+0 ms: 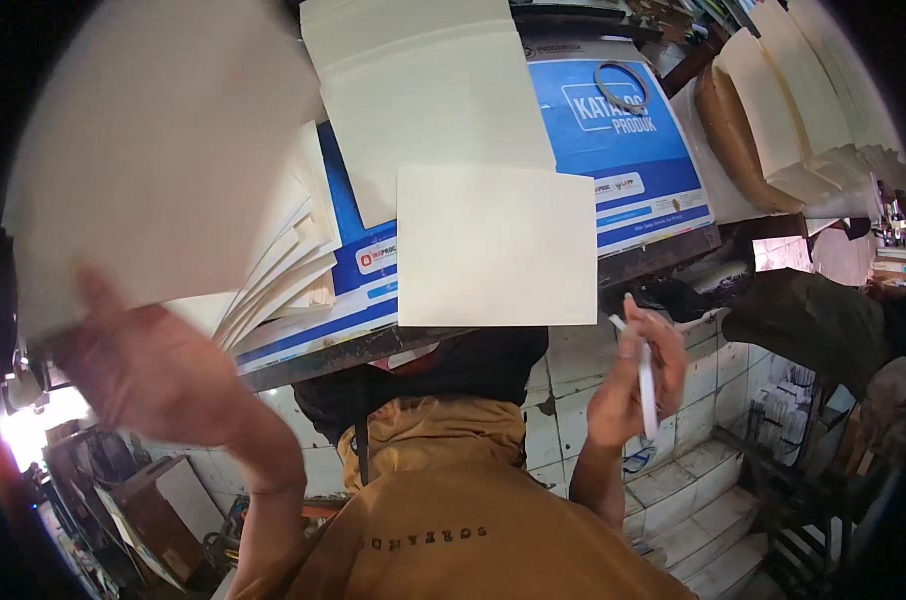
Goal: The person applies adhesive tape along the edge of paper sheets by hand and stacks the taped sheets.
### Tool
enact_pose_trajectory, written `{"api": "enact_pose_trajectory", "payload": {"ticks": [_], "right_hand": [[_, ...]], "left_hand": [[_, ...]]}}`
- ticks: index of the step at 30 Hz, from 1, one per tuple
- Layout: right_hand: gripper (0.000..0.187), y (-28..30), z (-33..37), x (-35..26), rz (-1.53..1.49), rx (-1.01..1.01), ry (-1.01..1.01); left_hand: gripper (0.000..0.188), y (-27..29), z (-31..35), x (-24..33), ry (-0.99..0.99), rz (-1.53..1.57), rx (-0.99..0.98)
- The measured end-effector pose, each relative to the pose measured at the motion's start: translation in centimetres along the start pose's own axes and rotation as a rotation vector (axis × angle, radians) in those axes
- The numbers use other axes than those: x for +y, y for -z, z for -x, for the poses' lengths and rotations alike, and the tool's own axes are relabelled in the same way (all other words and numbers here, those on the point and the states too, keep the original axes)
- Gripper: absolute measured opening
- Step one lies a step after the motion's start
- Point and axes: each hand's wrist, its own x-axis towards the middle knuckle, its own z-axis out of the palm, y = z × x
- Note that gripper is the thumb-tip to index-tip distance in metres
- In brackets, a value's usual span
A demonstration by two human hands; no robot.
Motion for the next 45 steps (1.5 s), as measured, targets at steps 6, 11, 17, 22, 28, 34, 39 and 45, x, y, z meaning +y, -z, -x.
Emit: {"api": "enact_pose_trajectory", "payload": {"ticks": [6, 11, 17, 22, 28, 34, 39, 45], "right_hand": [[0.024, -3.4, 0.0, -0.3, 0.010, -0.197, -0.110], [0.028, -5.7, 0.2, -1.5, -0.102, -0.365, -0.039], [0.025, -5.0, -0.1, -1.4, -0.020, -0.128, -0.101], [0.026, -4.9, -0.3, -1.9, -0.061, -0.147, -0.106], [0.031, -9.7, 1.2, -1.6, -0.018, -0.412, -0.201], [0.036, -12.7, 2.5, -3.1, 0.190, -0.613, -0.021], [0.035, -12.8, 3.4, -3.4, 0.275, -0.650, -0.024], [0.040, -13.0, 3.8, -3.0, 0.269, -0.649, -0.083]], "left_hand": [[0.028, 2.7, 1.9, -5.2, -0.113, -0.503, -0.083], [0.038, 1.5, 6.2, -6.6, 0.126, -0.650, -0.436], [0.069, -7.1, 12.3, -2.5, -0.074, -0.230, -1.032], [0.076, -8.0, 11.8, -5.6, 0.018, -0.493, -0.898], [0.071, -4.8, 12.7, -5.0, 0.071, -0.346, -0.781], [0.074, -0.5, 15.7, -4.7, 0.183, -0.317, -0.612], [0.075, 0.0, 16.9, -4.7, 0.159, -0.318, -0.598], [0.076, -0.2, 17.3, -5.2, 0.105, -0.305, -0.558]]}}
